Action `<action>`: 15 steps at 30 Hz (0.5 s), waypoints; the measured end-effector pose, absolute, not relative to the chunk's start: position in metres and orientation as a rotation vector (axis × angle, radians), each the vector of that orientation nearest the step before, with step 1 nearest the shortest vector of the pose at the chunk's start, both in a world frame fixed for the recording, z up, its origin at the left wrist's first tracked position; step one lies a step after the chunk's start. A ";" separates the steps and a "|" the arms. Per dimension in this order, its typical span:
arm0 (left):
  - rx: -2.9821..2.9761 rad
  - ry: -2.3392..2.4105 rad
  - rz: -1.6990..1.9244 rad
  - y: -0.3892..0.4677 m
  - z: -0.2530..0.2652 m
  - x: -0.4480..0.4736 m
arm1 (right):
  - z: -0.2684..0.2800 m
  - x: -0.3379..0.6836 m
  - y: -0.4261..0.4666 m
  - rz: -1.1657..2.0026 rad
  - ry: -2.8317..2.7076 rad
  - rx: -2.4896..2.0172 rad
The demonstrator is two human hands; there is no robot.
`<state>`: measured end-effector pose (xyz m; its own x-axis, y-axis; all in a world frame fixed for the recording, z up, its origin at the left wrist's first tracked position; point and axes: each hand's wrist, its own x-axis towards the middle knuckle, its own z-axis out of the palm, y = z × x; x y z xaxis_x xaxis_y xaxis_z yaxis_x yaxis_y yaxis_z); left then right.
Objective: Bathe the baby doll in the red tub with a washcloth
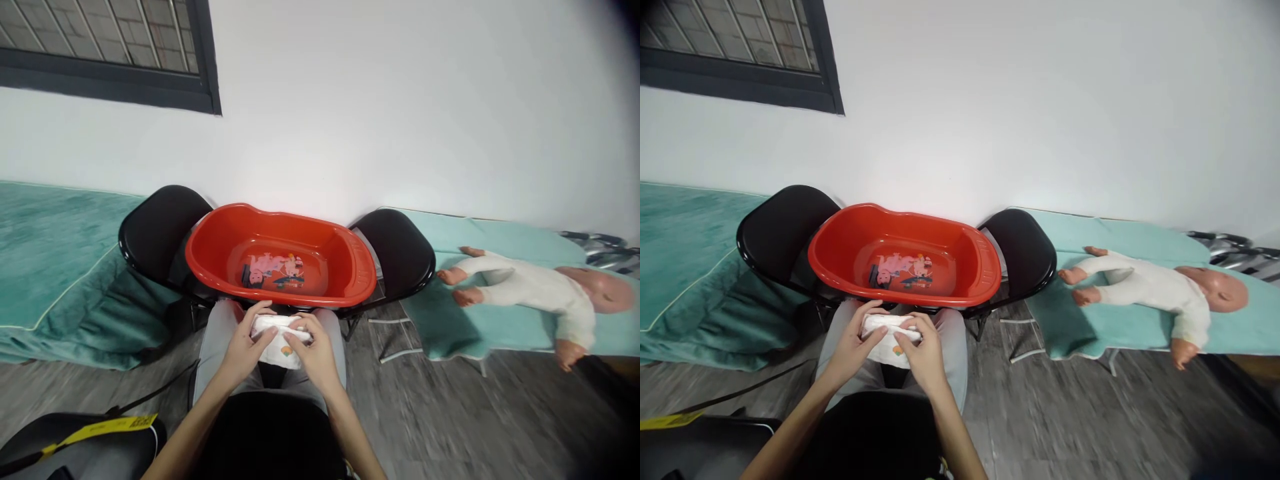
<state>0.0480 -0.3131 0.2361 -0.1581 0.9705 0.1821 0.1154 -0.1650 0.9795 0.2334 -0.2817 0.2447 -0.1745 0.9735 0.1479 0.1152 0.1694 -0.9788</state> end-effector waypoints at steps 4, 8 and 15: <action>1.551 1.293 1.366 -0.311 0.235 0.042 | 0.248 0.234 -0.282 1.149 -1.511 -1.074; 1.588 1.285 1.339 -0.311 0.237 0.040 | 0.254 0.236 -0.283 1.165 -1.534 -1.040; 1.521 1.310 1.319 -0.311 0.241 0.041 | 0.259 0.235 -0.286 1.201 -1.486 -1.045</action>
<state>0.0414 -0.3108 0.2413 -0.0414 0.9706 0.2373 0.2302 -0.2219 0.9475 0.2348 -0.2859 0.2594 -0.2086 0.9672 0.1448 0.0609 0.1606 -0.9851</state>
